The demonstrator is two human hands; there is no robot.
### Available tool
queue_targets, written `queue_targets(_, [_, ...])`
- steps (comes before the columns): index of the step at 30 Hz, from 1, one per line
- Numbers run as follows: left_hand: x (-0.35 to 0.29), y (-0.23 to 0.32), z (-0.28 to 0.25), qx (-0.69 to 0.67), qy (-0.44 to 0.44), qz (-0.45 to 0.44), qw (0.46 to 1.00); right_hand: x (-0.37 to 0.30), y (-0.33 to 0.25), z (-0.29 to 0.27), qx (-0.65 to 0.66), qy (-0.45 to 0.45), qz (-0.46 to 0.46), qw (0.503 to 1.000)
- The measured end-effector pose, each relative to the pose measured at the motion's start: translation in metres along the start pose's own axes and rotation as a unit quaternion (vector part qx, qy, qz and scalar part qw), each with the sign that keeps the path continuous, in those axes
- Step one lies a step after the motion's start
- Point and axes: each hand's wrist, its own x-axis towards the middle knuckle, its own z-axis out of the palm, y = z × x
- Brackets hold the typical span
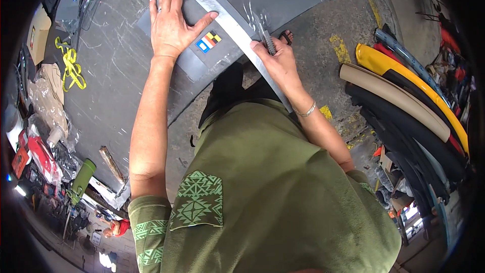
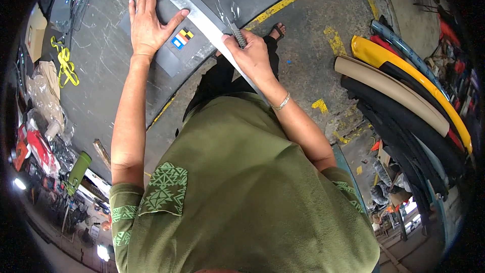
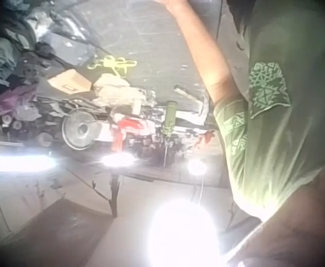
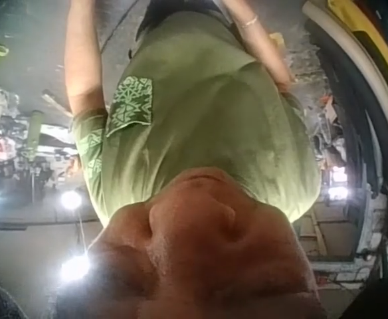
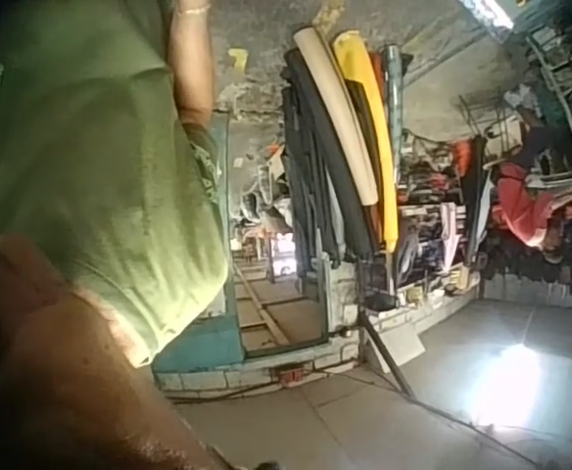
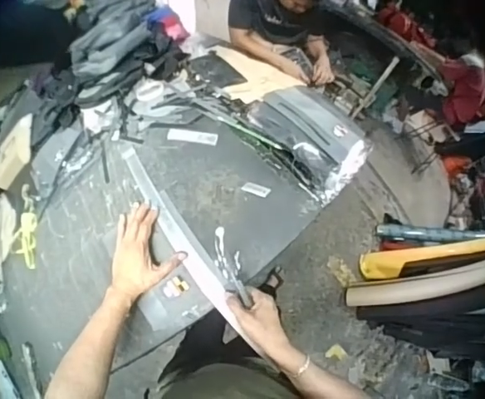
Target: Cutting a grey fabric piece on a table using a metal ruler and a utility knife.
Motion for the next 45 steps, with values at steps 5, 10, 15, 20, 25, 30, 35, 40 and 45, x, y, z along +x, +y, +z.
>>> queue_targets(5, [0.000,-0.001,0.000,0.005,-0.008,-0.003,1.000,-0.001,-0.004,0.004,0.050,-0.004,0.032,0.998])
queue_targets(10, [0.001,-0.003,0.004,0.006,0.003,0.003,1.000,-0.001,-0.001,0.004,0.064,0.006,0.014,0.998])
queue_targets(15, [0.001,-0.003,0.003,0.002,0.003,0.001,1.000,0.003,-0.003,0.001,0.025,-0.014,0.021,0.999])
queue_targets(20, [0.001,-0.003,0.003,0.005,0.002,0.001,1.000,0.003,0.000,0.001,0.027,-0.012,0.003,1.000])
queue_targets(25, [0.000,-0.004,0.004,0.005,0.003,-0.001,1.000,0.004,0.000,0.000,0.022,-0.016,0.008,1.000])
queue_targets(30, [0.001,-0.001,0.002,0.006,0.001,0.001,1.000,0.003,-0.004,0.000,0.049,-0.015,0.055,0.997])
queue_targets(35, [0.001,0.000,0.000,0.007,0.001,0.001,1.000,0.005,0.003,-0.001,0.035,-0.012,0.017,0.999])
queue_targets(40, [0.001,0.000,0.001,0.009,0.000,0.000,1.000,0.008,0.011,0.000,-0.011,-0.005,-0.003,1.000])
queue_targets(45, [0.001,-0.001,0.001,0.010,0.002,0.011,1.000,0.007,0.008,0.000,0.007,-0.003,0.031,0.999])
